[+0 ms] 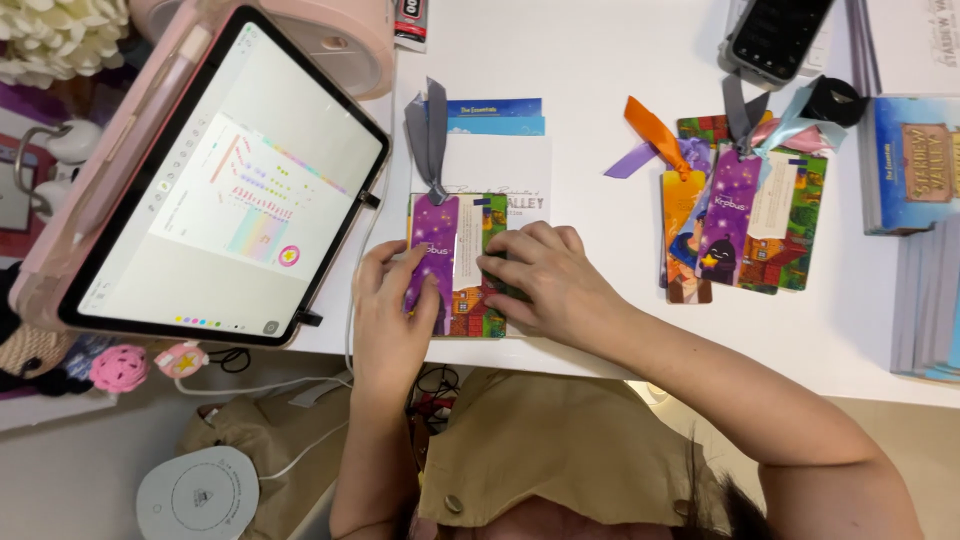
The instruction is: Sorting and organizing various stationery items including bookmarks, cards, and stickers on a desk.
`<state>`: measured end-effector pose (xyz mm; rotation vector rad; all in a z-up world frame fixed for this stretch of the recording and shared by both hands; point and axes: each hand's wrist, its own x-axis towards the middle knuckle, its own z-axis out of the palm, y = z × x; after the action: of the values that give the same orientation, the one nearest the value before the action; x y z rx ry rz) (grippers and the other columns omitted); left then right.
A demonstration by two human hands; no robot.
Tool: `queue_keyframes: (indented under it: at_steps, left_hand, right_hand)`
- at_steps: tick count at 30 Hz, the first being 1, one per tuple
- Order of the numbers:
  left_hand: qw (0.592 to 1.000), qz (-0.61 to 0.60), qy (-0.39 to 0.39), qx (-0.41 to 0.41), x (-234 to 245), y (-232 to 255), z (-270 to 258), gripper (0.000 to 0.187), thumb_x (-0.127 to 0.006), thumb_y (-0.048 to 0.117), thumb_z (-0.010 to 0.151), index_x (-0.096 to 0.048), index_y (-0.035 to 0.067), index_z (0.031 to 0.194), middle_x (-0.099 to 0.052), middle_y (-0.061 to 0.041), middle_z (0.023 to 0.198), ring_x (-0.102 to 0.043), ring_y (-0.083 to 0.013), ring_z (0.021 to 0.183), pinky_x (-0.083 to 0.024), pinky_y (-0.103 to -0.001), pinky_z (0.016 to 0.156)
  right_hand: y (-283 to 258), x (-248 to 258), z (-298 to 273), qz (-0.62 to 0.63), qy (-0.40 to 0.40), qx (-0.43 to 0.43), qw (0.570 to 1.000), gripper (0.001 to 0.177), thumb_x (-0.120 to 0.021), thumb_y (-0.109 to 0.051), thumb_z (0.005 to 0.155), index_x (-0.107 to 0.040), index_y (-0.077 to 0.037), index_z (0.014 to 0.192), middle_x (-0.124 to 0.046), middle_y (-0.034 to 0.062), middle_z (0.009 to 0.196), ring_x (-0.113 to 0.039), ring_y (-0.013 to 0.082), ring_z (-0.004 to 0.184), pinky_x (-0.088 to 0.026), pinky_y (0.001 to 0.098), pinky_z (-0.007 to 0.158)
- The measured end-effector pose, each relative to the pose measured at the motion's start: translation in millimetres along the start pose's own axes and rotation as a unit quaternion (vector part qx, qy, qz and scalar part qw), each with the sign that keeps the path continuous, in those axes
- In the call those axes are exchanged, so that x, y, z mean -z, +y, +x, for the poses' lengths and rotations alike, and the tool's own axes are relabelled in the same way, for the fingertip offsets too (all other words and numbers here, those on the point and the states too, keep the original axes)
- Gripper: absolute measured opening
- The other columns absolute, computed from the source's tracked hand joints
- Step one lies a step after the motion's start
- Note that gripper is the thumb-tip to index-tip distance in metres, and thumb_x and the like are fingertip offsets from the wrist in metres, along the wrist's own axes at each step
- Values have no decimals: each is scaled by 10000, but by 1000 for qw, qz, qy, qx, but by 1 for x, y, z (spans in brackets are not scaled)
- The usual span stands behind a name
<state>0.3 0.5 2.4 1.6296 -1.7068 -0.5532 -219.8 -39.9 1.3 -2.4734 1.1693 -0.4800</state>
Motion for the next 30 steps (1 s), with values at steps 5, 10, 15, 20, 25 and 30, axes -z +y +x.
queue_keyframes:
  at_steps: [5,10,15,20,25,30]
  left_hand:
    - [1000,-20,-5,-17,-4,-5,1,318,-622,80,970,-698,33,1275,-544,-194,1280,-613,-413,1118,-605,-476,814]
    - [997,64,41,-36,-11,-14,-1,336,-698,154,958,-720,88,1287,-586,-141,1279,-633,-346,1092,-595,-436,832]
    - [999,35,17,-13,-4,-3,-2,319,-651,172,995,-701,54,1288,-565,-118,1311,-553,-312,1247,-536,-454,923]
    - [1000,2,2,16,3,1,-5,366,-664,270,975,-687,89,1292,-524,-117,1375,-537,-287,1297,-566,-440,882]
    - [999,-9,-18,36,12,4,-5,425,-673,329,939,-662,123,1310,-459,-111,1474,-498,-286,1372,-568,-485,897]
    - [1000,-15,-8,-19,18,0,-5,450,-699,317,919,-653,111,1316,-377,-140,1559,-516,-325,1331,-520,-515,972]
  right_hand:
    - [4,-10,-2,-9,35,15,999,376,-741,-371,896,-712,-132,1184,-637,73,1233,-543,291,1129,-370,431,901]
    - [6,-16,-1,-7,39,28,999,365,-726,-386,899,-695,-137,1164,-626,57,1236,-540,280,1123,-373,425,896]
    - [3,-16,-2,-44,58,47,996,322,-755,-331,913,-684,-139,1161,-582,42,1174,-524,270,1051,-368,454,864]
    - [-7,-5,-8,-25,84,42,995,227,-702,-297,967,-680,-169,1154,-584,36,1184,-532,267,1088,-353,471,948]
    - [-14,6,-20,-4,110,25,994,349,-709,-309,972,-645,-139,1271,-553,108,1316,-508,329,1203,-347,512,1014]
    - [-15,27,-44,-12,134,6,991,462,-736,-342,955,-602,-130,1344,-538,174,1389,-507,385,1278,-358,587,1077]
